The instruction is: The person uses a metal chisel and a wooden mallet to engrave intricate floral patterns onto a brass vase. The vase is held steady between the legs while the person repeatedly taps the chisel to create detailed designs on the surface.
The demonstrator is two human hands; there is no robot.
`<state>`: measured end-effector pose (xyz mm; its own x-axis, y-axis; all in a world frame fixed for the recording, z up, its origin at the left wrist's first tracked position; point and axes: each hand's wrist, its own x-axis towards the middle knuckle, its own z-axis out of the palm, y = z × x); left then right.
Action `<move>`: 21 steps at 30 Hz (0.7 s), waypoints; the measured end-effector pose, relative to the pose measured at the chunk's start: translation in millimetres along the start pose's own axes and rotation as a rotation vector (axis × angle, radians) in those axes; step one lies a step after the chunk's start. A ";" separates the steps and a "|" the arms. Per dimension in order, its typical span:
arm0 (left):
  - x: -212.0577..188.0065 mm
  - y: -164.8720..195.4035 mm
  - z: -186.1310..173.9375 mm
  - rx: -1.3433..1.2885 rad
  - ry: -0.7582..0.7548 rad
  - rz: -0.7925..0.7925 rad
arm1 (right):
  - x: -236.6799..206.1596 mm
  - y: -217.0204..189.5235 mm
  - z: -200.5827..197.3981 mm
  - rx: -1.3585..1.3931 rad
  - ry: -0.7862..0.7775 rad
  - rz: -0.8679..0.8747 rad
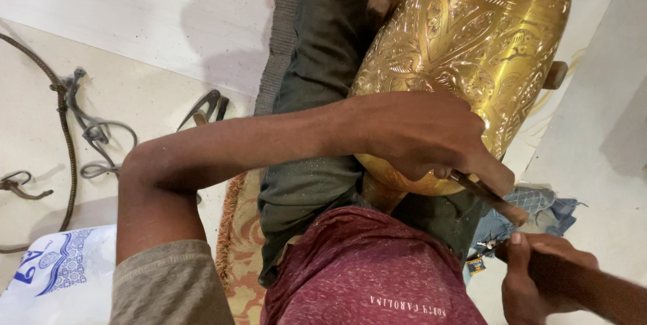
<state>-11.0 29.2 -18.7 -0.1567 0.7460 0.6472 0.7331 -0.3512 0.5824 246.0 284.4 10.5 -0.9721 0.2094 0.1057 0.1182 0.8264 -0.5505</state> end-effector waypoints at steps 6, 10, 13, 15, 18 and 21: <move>5.4 -5.1 2.5 -0.005 -0.052 0.011 | 9.9 -26.4 11.2 0.418 0.143 0.145; 4.6 -4.2 5.2 -0.005 -0.085 -0.032 | 14.5 -37.7 -4.3 -0.011 0.002 0.167; 1.5 -2.3 4.2 0.010 -0.065 -0.053 | 21.6 -41.1 13.0 0.428 0.183 0.238; 0.9 -1.7 7.4 0.043 -0.032 -0.081 | 29.1 -42.0 -11.8 0.019 0.019 0.180; -0.9 -1.7 11.3 0.056 -0.086 -0.155 | 25.0 -41.2 -4.4 0.214 0.077 0.131; -4.9 -4.1 7.2 0.066 -0.089 -0.152 | 26.2 -26.7 -12.9 -0.014 0.032 0.119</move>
<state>-8.5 31.1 -27.9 -0.2115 0.8359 0.5065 0.7482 -0.1950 0.6342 220.1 274.6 38.7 -0.9441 0.3228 0.0674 0.2349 0.8018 -0.5494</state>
